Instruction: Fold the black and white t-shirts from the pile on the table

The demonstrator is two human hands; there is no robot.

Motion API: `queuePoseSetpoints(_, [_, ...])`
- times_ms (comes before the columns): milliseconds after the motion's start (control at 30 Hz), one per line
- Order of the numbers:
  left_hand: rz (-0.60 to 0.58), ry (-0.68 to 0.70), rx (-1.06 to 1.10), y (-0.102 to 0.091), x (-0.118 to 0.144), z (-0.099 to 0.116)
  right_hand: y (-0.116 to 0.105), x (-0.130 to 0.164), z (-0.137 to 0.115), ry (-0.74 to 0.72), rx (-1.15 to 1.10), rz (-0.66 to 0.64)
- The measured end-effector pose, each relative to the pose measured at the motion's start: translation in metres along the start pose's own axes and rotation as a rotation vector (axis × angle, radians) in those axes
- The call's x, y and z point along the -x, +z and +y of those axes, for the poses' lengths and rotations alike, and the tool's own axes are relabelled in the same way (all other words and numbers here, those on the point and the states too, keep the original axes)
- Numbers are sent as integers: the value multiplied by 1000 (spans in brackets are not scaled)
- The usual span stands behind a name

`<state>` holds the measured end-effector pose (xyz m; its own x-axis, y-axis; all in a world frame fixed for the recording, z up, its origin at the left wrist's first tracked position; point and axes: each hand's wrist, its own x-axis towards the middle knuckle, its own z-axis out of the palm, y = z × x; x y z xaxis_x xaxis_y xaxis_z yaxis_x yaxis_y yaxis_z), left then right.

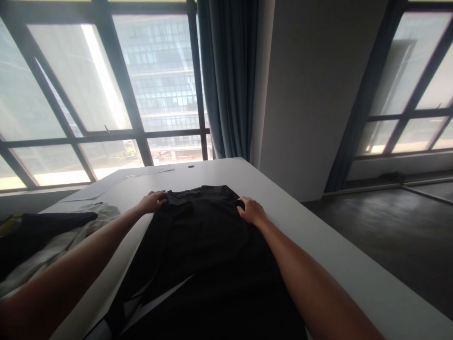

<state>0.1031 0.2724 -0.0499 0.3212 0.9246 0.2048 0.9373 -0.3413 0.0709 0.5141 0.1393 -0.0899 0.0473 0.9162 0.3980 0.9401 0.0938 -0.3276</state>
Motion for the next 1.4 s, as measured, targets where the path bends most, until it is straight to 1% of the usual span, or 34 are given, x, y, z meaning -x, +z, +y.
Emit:
queuePoseSetpoints(133, [-104,187,-42,-1,-11,13,1,0,1,-4,2,7])
queuePoseSetpoints(200, [-151,220,-45,-3,-17,21,1,0,1,-3,4,4])
queuePoseSetpoints(233, [-154,234,-44,-5,-21,25,1,0,1,0,5,4])
queuePoseSetpoints(333, [-79,314,-10,-13,-31,41,2,0,2,8,5,3])
queuePoseSetpoints(433, [-18,411,33,-19,-38,61,2,-1,2,10,3,-5])
queuePoseSetpoints(500, [23,387,10,-18,-39,72,2,-1,2,16,3,-7])
queuePoseSetpoints(567, [73,291,-35,-15,-39,76,2,-1,2,18,4,-6])
queuePoseSetpoints(600, [91,232,-51,-12,-38,73,2,0,2,17,3,-5])
queuePoseSetpoints(667, [96,109,-62,-5,-37,58,2,0,1,14,1,1])
queuePoseSetpoints(800, [4,-159,-25,10,-35,14,2,0,1,18,-4,10])
queuePoseSetpoints(867, [-24,-252,34,16,-35,-2,2,-1,1,15,-7,8])
queuePoseSetpoints(900, [-23,-279,85,18,-35,-6,2,-1,2,14,-8,7])
queuePoseSetpoints(1000, [-5,-304,237,21,-37,-8,1,0,1,13,-7,6])
queuePoseSetpoints(1067, [8,-303,284,21,-39,-6,0,0,0,15,-4,8])
queuePoseSetpoints(1167, [52,-325,320,18,-38,-7,-1,1,-1,17,3,6])
queuePoseSetpoints(1267, [103,-368,332,14,-32,-16,-1,1,-1,19,4,8])
queuePoseSetpoints(1333, [113,-400,321,12,-26,-21,0,0,0,18,1,12])
queuePoseSetpoints(1400, [139,-379,268,13,-21,-20,0,0,0,21,-1,15])
